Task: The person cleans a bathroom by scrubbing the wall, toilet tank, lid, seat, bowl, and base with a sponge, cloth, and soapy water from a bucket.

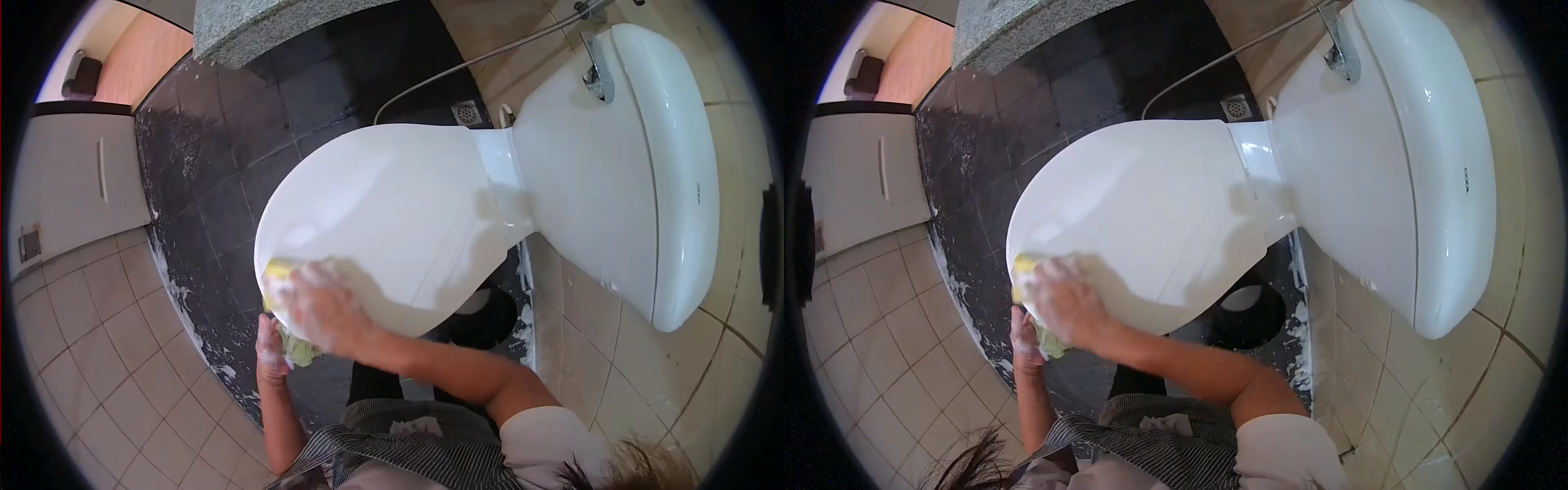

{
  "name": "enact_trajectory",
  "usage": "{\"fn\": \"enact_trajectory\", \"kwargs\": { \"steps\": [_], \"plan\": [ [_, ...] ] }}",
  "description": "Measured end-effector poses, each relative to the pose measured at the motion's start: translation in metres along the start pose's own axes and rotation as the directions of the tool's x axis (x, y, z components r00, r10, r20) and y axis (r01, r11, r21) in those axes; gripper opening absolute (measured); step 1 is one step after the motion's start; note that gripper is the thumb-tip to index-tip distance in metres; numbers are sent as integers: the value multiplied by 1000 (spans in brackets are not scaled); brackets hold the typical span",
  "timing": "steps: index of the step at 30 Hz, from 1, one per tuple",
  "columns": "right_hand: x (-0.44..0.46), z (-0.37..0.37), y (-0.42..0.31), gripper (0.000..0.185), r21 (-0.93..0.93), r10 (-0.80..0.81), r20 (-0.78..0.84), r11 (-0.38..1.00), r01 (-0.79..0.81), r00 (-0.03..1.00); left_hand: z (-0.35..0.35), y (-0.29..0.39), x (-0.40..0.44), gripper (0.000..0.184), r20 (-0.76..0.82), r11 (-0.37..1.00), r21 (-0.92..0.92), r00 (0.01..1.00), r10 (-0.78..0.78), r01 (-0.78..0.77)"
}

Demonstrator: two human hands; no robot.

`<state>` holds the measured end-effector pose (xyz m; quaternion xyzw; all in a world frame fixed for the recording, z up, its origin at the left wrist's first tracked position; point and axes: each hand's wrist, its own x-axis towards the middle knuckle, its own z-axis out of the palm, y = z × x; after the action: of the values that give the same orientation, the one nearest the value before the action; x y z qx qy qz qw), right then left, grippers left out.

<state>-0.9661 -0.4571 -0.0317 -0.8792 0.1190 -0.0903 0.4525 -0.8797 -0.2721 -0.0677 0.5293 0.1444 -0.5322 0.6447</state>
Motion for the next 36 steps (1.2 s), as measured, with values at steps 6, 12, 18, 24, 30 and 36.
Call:
{"fn": "enact_trajectory", "kwargs": {
  "steps": [6,12,18,24,30,36],
  "plan": [
    [-58,-51,245,34,-627,-209,-567,737,-253,797,-20,-11,8,59,-46,954,289,994,96,-78],
    [-172,30,144,39,-393,8,-438,897,-200,899,-21,-7,24,45,3,770,621,982,189,-150],
    [-21,75,80,33,-172,-17,-189,985,-16,982,-30,-33,37,51,-171,985,170,983,71,-41],
    [-2,-82,310,31,-510,59,-638,714,-480,768,-50,-45,65,65,-128,878,460,969,212,-131],
    [-120,-84,357,29,-506,175,-594,677,-534,785,-51,-40,63,64,-58,883,463,991,120,-80],
    [-208,-67,308,23,-477,179,-581,716,-510,794,-33,-19,41,65,63,811,574,994,92,-112]
  ]
}}
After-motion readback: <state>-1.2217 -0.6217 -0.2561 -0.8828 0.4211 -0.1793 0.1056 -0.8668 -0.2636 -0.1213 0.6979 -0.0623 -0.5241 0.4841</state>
